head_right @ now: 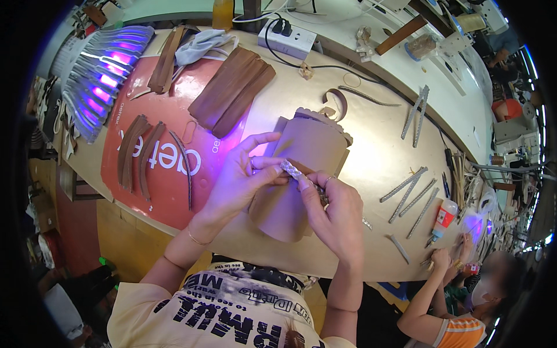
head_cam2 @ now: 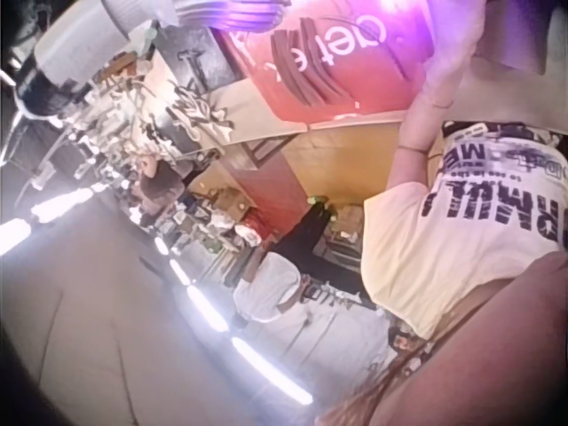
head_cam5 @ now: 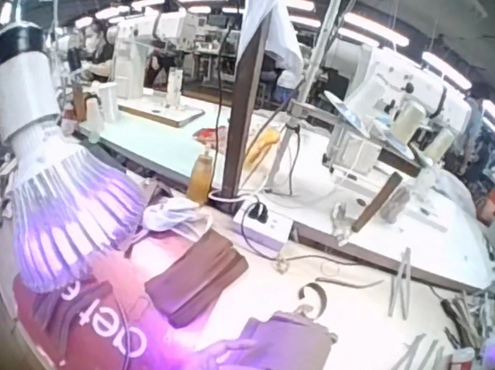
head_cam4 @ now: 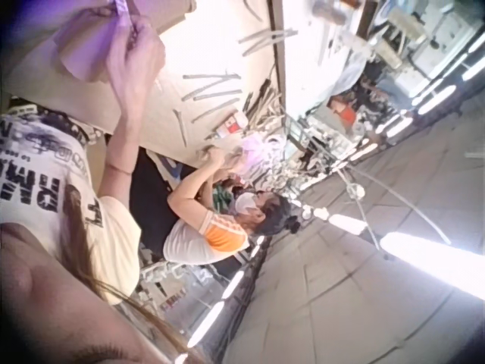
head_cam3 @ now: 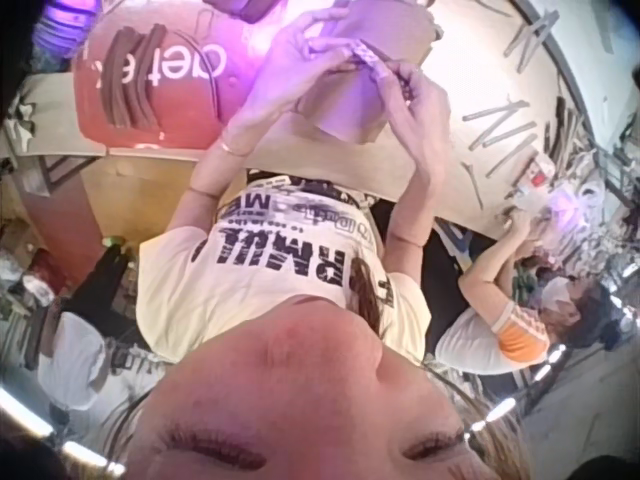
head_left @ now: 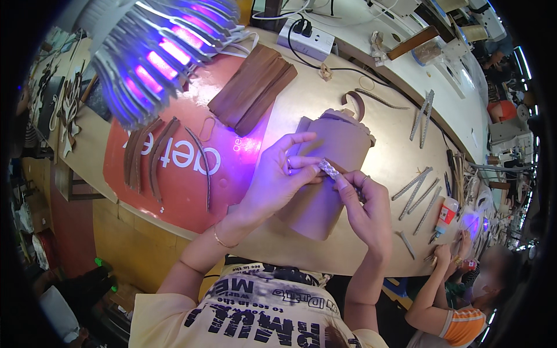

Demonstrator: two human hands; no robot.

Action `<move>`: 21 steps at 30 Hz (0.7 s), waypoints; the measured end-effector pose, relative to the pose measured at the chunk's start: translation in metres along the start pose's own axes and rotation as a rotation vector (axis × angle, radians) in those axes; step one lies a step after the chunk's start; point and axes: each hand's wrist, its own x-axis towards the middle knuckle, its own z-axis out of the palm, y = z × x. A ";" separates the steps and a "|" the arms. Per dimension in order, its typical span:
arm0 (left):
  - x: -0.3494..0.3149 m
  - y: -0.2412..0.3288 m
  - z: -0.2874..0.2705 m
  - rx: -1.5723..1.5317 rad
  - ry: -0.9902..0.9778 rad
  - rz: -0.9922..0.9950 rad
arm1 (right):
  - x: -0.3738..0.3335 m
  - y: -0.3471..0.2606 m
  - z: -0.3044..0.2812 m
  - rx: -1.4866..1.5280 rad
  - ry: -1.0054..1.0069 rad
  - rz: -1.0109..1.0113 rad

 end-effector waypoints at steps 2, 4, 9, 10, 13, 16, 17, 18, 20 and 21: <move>0.002 0.002 -0.005 -0.005 0.000 0.020 | 0.004 -0.006 -0.004 -0.066 -0.035 -0.010; 0.003 0.004 -0.010 -0.018 -0.003 0.040 | 0.009 -0.014 -0.004 -0.114 -0.046 -0.033; 0.003 0.003 -0.017 0.002 0.007 0.052 | 0.026 -0.027 0.003 -0.143 -0.052 -0.070; 0.003 0.003 -0.018 -0.022 0.001 0.050 | 0.027 -0.029 0.002 -0.181 -0.078 -0.063; 0.004 0.001 -0.018 -0.077 -0.006 0.043 | 0.030 -0.030 -0.003 -0.240 -0.150 -0.019; 0.004 -0.001 -0.016 -0.092 0.004 0.038 | 0.031 -0.029 -0.003 -0.212 -0.156 -0.013; 0.004 -0.001 -0.016 -0.091 0.005 0.037 | 0.031 -0.029 -0.004 -0.208 -0.158 -0.012; 0.005 -0.001 -0.015 -0.090 0.004 0.046 | 0.031 -0.028 -0.004 -0.204 -0.160 -0.012; 0.005 -0.001 -0.015 -0.096 0.004 0.042 | 0.031 -0.028 -0.004 -0.195 -0.167 -0.027; 0.005 -0.001 -0.015 -0.096 0.008 0.044 | 0.031 -0.028 -0.005 -0.189 -0.171 -0.035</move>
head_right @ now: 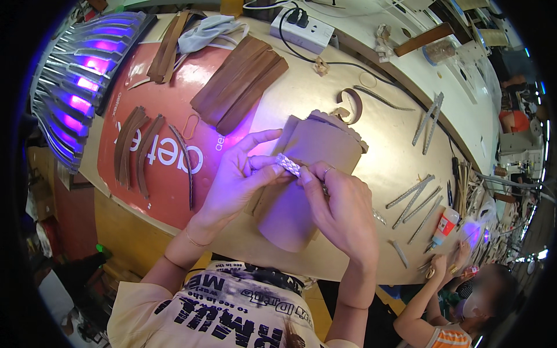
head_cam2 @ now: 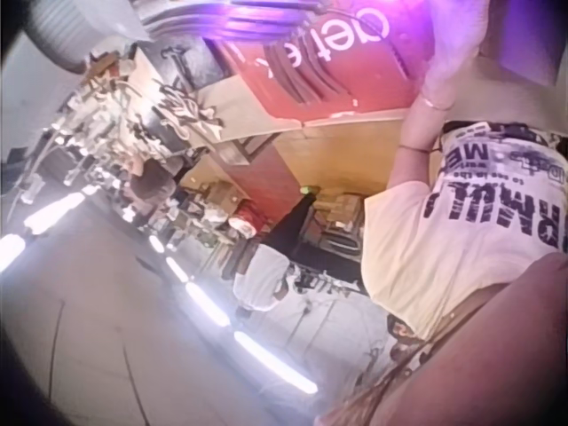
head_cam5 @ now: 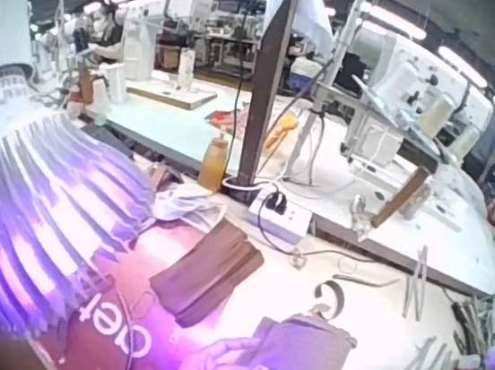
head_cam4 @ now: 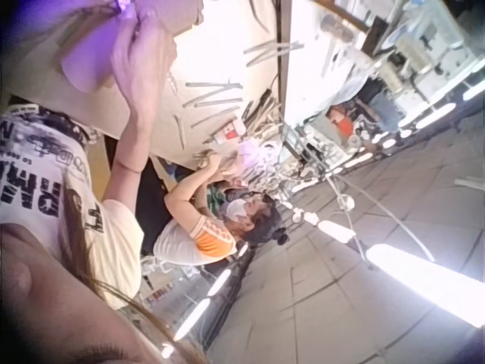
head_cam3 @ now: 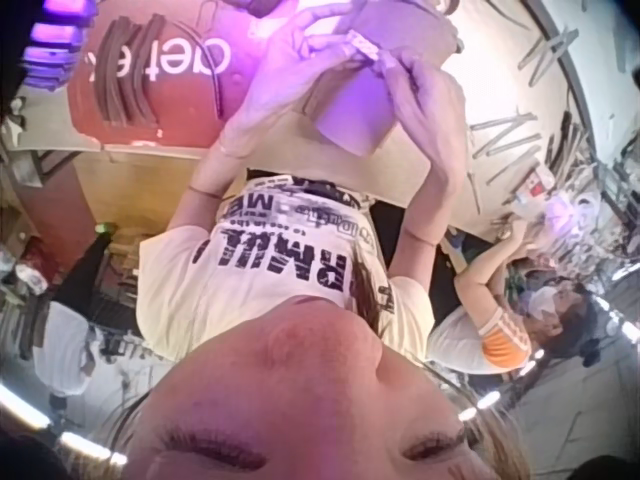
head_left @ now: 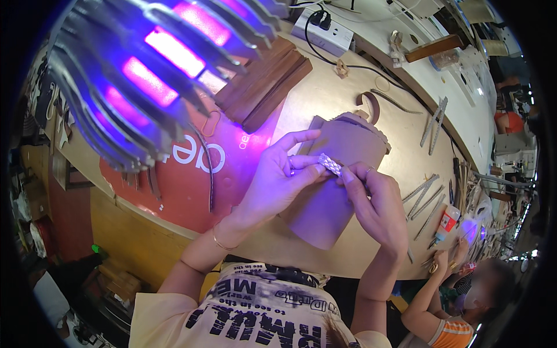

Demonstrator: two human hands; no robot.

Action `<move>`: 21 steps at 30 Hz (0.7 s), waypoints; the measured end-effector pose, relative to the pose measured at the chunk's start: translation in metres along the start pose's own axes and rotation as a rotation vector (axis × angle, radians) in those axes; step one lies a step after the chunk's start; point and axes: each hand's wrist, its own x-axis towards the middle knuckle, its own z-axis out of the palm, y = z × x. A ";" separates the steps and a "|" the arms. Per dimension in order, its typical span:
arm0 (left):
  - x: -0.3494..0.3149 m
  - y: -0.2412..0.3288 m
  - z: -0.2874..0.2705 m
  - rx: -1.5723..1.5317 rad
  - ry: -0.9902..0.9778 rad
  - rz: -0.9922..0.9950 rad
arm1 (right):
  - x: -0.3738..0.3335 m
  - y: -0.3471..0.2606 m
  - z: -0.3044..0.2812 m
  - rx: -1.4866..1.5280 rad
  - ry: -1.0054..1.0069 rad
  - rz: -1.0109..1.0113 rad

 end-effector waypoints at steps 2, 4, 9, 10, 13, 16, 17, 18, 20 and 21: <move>0.000 0.000 0.000 -0.019 -0.001 0.001 | -0.001 0.001 -0.001 0.042 -0.019 -0.001; -0.001 0.000 0.000 -0.026 -0.003 0.004 | -0.002 0.001 -0.002 0.072 -0.028 -0.005; -0.001 0.000 0.000 -0.012 0.001 0.008 | -0.004 0.004 0.000 0.099 -0.017 -0.029; -0.001 0.000 0.000 -0.007 -0.003 0.014 | -0.005 0.005 0.001 0.104 -0.016 -0.020; -0.001 0.002 0.001 0.020 0.001 0.011 | -0.005 0.008 0.001 0.113 -0.019 -0.008; -0.002 0.003 0.001 0.018 0.006 0.006 | -0.003 0.010 0.002 0.188 -0.005 -0.038; -0.002 0.002 0.001 0.004 0.011 0.008 | -0.003 0.010 0.002 0.263 0.016 -0.057; -0.001 0.001 0.001 -0.007 0.014 0.013 | -0.003 0.009 0.002 0.324 0.035 -0.034; -0.001 -0.002 -0.001 0.025 0.034 0.009 | -0.003 0.003 -0.001 0.398 0.070 -0.046; -0.001 -0.004 -0.003 0.032 0.028 0.045 | -0.003 -0.001 -0.004 0.414 0.087 0.017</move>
